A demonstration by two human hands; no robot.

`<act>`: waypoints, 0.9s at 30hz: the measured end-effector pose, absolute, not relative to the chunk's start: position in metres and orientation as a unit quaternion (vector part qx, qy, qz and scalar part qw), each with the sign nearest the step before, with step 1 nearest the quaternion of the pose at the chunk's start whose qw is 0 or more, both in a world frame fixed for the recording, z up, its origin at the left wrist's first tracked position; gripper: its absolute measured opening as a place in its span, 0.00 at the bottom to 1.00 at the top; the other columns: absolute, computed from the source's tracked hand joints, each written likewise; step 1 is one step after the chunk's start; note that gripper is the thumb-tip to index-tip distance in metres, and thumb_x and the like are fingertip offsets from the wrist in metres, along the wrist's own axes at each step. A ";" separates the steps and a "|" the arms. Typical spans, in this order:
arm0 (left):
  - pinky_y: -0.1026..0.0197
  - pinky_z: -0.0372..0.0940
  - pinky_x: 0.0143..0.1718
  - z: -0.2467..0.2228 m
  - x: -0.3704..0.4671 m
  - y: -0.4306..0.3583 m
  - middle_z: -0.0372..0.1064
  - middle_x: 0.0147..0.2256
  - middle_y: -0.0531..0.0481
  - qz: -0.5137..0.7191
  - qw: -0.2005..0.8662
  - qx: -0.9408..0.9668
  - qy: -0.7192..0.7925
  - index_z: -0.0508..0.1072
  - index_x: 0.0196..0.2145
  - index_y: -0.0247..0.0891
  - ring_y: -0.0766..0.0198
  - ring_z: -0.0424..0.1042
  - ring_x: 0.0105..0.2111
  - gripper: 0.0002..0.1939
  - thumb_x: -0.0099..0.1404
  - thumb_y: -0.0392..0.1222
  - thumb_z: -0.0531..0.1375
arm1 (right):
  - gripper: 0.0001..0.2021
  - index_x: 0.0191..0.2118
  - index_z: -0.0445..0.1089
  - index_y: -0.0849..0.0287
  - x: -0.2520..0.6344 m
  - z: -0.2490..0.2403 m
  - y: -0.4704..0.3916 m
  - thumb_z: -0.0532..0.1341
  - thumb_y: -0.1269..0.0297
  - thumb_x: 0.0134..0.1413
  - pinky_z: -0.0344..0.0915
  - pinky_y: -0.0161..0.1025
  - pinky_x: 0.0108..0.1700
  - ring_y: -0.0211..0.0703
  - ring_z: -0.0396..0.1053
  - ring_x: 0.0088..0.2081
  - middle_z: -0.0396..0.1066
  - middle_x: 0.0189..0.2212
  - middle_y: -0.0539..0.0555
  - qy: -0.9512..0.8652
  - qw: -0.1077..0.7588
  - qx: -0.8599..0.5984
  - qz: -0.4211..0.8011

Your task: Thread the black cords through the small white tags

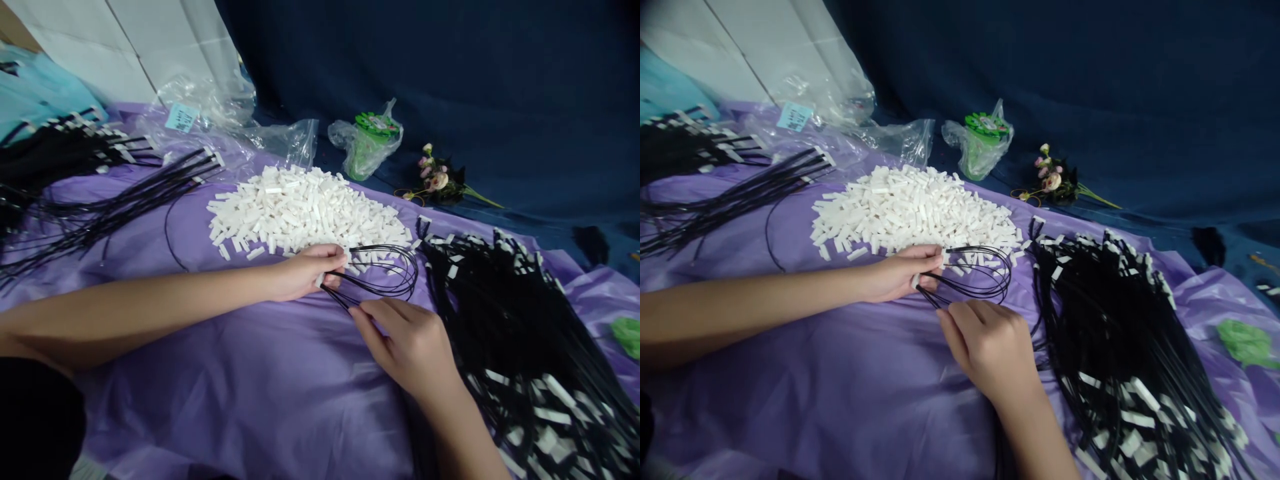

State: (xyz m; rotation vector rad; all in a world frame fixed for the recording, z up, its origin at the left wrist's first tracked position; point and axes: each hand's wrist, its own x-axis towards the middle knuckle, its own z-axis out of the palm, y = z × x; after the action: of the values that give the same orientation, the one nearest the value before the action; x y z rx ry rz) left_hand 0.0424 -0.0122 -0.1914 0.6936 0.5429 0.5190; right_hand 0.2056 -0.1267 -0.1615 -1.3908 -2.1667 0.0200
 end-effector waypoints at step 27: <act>0.66 0.49 0.25 -0.188 0.042 -0.012 0.56 0.23 0.56 0.251 0.880 0.338 0.217 0.65 0.27 0.32 0.75 0.55 0.22 0.09 0.58 0.36 0.63 | 0.05 0.34 0.69 0.58 0.188 -0.169 -0.117 0.57 0.72 0.57 0.64 0.37 0.43 0.42 0.71 0.39 0.74 0.34 0.51 -0.696 0.368 -0.565 0.247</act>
State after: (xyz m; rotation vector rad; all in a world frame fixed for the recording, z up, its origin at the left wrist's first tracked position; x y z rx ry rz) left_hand 0.0423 -0.0123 -0.1880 0.7049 0.4530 0.5232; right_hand 0.1880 -0.1170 -0.1693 -1.4511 -1.7878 0.6336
